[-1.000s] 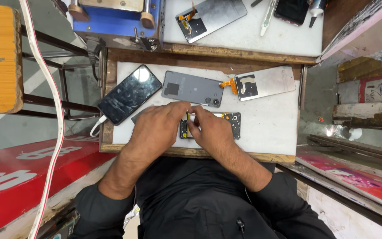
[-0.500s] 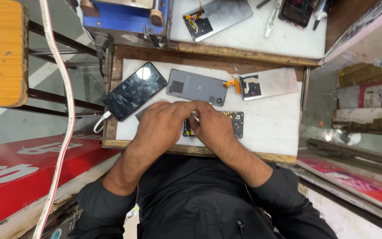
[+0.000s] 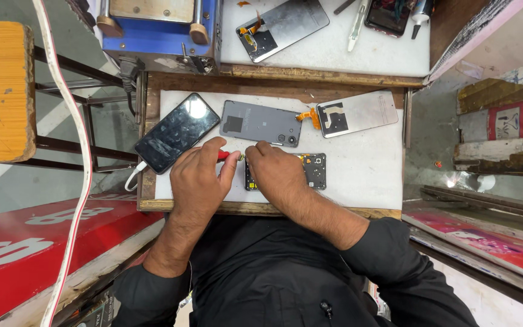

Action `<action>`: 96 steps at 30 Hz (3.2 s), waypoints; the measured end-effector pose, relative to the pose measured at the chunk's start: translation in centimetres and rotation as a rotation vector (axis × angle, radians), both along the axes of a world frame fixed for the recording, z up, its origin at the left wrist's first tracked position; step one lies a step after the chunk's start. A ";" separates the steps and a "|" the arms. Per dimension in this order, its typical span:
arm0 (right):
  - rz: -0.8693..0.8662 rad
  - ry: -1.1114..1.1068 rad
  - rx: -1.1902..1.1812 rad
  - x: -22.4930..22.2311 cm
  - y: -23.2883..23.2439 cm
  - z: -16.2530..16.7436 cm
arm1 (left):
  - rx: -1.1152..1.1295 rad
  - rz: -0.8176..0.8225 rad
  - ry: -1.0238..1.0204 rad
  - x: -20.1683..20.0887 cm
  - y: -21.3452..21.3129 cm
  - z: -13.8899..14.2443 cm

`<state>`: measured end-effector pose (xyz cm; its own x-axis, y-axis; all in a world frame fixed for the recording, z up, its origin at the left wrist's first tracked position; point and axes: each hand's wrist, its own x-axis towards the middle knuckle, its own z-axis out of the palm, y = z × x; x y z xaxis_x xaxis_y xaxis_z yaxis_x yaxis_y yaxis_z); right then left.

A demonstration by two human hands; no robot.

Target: The person uses a prying tool to separate the back cover of a white smartphone, then uses a screwdriver to remove screws from the internal frame. The back cover is set aside, and the phone remains open with internal components exposed.

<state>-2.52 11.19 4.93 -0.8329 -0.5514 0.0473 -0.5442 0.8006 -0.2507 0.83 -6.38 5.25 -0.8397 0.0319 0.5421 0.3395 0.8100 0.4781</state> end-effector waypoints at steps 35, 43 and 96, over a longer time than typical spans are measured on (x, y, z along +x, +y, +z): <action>-0.067 0.039 -0.262 -3.6 4.3 1.7 | 0.044 -0.076 -0.059 2.2 0.3 -2.4; -0.188 -0.041 -0.537 2.4 8.8 0.3 | 0.011 -0.095 -0.099 2.1 0.8 -1.2; -0.460 -0.135 -0.583 4.4 11.5 -0.1 | -0.095 -0.071 -0.305 0.7 1.5 3.2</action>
<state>1.91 22.73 4.78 -0.9924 -0.0631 0.1061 -0.1213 0.6571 -0.7439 1.52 -4.90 8.50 -0.9568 0.1342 0.2579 0.2492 0.8354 0.4899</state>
